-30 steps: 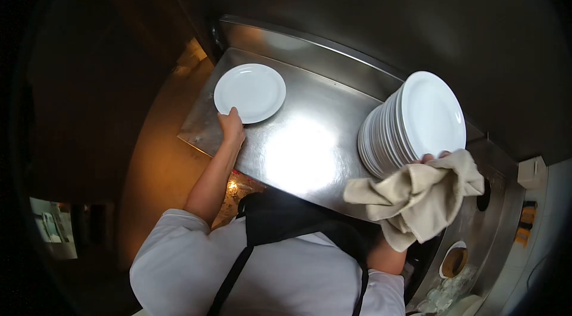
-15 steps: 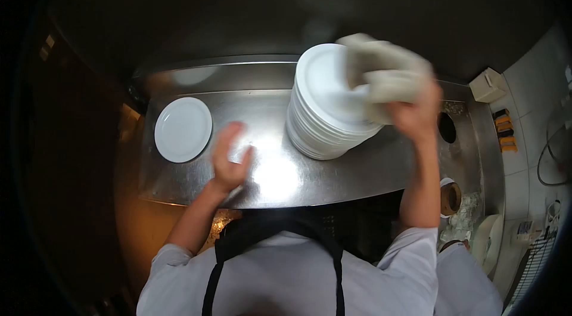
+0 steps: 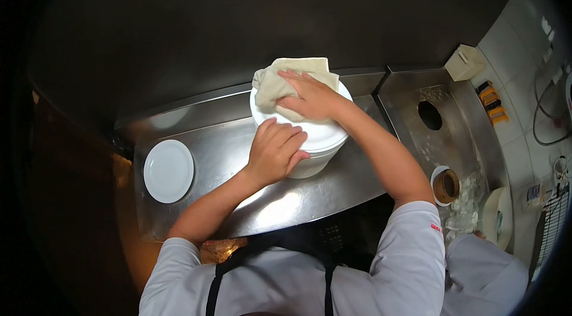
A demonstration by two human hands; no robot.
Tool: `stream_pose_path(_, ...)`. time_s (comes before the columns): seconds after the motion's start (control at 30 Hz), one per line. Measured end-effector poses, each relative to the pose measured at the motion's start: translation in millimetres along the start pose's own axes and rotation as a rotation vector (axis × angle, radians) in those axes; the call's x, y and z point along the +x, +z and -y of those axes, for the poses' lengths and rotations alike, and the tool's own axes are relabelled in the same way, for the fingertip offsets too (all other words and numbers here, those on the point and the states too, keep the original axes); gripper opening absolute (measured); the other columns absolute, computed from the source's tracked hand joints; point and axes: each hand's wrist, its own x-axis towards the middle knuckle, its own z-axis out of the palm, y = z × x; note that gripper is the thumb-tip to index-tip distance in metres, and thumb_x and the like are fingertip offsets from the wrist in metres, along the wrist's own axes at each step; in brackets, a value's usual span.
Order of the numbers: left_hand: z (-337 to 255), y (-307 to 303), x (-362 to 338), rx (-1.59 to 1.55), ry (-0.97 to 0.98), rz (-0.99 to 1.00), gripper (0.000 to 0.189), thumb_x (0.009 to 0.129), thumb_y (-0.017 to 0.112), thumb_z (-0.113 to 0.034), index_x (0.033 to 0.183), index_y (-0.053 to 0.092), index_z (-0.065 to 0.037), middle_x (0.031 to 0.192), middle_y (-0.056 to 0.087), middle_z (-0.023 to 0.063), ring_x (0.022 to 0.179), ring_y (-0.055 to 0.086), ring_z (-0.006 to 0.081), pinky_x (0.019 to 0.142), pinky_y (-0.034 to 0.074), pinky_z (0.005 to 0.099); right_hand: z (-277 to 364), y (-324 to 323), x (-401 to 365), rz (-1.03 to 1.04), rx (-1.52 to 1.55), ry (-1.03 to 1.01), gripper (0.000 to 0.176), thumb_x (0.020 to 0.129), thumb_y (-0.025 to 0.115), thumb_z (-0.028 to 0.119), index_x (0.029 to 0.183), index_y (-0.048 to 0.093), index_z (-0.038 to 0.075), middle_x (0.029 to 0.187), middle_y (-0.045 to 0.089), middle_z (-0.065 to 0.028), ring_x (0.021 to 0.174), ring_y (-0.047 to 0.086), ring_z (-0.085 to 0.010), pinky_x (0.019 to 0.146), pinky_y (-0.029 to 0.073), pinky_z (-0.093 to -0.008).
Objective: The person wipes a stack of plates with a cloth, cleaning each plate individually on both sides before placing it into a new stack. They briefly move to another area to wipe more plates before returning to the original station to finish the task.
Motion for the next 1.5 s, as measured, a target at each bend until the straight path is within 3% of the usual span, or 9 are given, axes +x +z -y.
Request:
stream_pose_path(0.27, -6.8, 4.7, -2.3, -0.056, -0.090, -0.028, 0.035, 0.078, 0.077, -0.034, 0.098, 0.070, -0.006, 0.099, 0.069, 0.0076, 0.092, 0.063, 0.0262, 0.085, 0.042, 0.0419, -19.5, -23.1, -61.4, -0.163, -0.241, 0.299, 0.067, 0.090, 0.061, 0.044, 0.139, 0.052, -0.002, 0.145, 0.049, -0.0250, 0.132, 0.049, -0.0407, 0.112, 0.038, -0.0436)
stream_pose_path(0.43, -8.5, 13.2, -15.4, -0.133, -0.126, 0.005, 0.038, 0.076, 0.079, -0.036, 0.097, 0.071, -0.005, 0.113, 0.066, 0.0125, 0.108, 0.058, 0.0299, 0.094, 0.039, 0.0459, 56.5, -23.4, -115.6, -0.148, -0.028, 0.363, 0.051, 0.084, 0.067, 0.035, 0.122, 0.063, 0.000, 0.110, 0.067, -0.0262, 0.097, 0.067, -0.0417, 0.084, 0.053, -0.0434)
stream_pose_path(0.53, -19.5, 5.1, -18.9, 0.078, -0.258, -0.079, 0.042, 0.073, 0.081, -0.040, 0.096, 0.071, -0.005, 0.136, 0.050, 0.0256, 0.129, 0.043, 0.0419, 0.102, 0.032, 0.0540, 83.1, -19.3, -133.7, -0.062, 0.254, 0.252, 0.047, 0.085, 0.071, 0.033, 0.123, 0.065, 0.006, 0.109, 0.067, -0.0245, 0.107, 0.063, -0.0436, 0.094, 0.050, -0.0447)
stream_pose_path(0.57, -16.9, 9.6, -24.9, 0.058, -0.314, -0.068, 0.043, 0.074, 0.081, -0.044, 0.094, 0.071, -0.007, 0.152, 0.020, 0.0381, 0.140, 0.019, 0.0563, 0.109, 0.021, 0.0646, 78.6, -15.4, -132.0, -0.086, 0.198, 0.204, 0.041, 0.084, 0.072, 0.029, 0.119, 0.067, 0.008, 0.105, 0.069, -0.0251, 0.104, 0.065, -0.0433, 0.092, 0.052, -0.0449)
stream_pose_path(0.7, -6.9, 17.5, -24.0, -0.205, -0.374, -0.190, 0.042, 0.080, 0.079, -0.047, 0.088, 0.070, -0.006, 0.153, -0.003, 0.0453, 0.139, 0.004, 0.0698, 0.112, 0.011, 0.0712, 29.2, -18.1, -103.2, -0.212, -0.115, 0.420, 0.041, 0.085, 0.071, 0.025, 0.118, 0.065, 0.000, 0.102, 0.070, -0.0250, 0.094, 0.067, -0.0443, 0.085, 0.055, -0.0481)
stream_pose_path(0.93, -0.7, 29.4, -25.0, -0.293, -0.385, -0.337, 0.062, 0.073, 0.087, -0.041, 0.109, 0.050, -0.007, 0.153, 0.001, 0.0451, 0.142, 0.018, 0.0574, 0.115, 0.021, 0.0580, 7.6, 29.5, 16.7, -0.236, -0.120, 0.160, 0.070, 0.093, 0.060, 0.037, 0.149, 0.039, 0.001, 0.157, 0.033, -0.0250, 0.146, 0.026, -0.0431, 0.121, 0.022, -0.0422)
stream_pose_path(1.03, 3.8, 38.0, -30.0, -0.470, -0.525, -0.311, 0.105, 0.062, 0.095, -0.039, 0.126, 0.015, -0.015, 0.151, 0.012, 0.0386, 0.141, 0.027, 0.0441, 0.115, 0.024, 0.0536, 39.1, 25.0, 0.1, -0.080, 0.002, -0.006, 0.073, 0.094, 0.059, 0.037, 0.152, 0.033, 0.001, 0.151, 0.041, -0.0262, 0.141, 0.037, -0.0412, 0.117, 0.029, -0.0411)
stream_pose_path(1.23, 13.4, 34.3, -24.9, -0.315, -0.346, -0.423, 0.131, 0.053, 0.098, -0.043, 0.140, 0.007, -0.006, 0.152, 0.015, 0.0375, 0.140, 0.027, 0.0491, 0.113, 0.026, 0.0611, 77.4, -19.7, -94.9, 0.248, 0.335, 0.079, 0.061, 0.091, 0.064, 0.031, 0.143, 0.046, 0.004, 0.135, 0.056, -0.0250, 0.120, 0.057, -0.0407, 0.103, 0.044, -0.0438)
stream_pose_path(1.5, 21.4, 24.3, -20.8, -0.381, -0.556, -0.211, 0.146, 0.047, 0.095, -0.059, 0.149, 0.012, 0.003, 0.153, 0.017, 0.0339, 0.138, 0.030, 0.0477, 0.114, 0.029, 0.0540, -22.3, -39.3, -71.9, 0.042, -0.154, 0.210, 0.076, 0.094, 0.059, 0.037, 0.150, 0.031, -0.005, 0.153, 0.036, -0.0285, 0.145, 0.032, -0.0409, 0.120, 0.024, -0.0465)
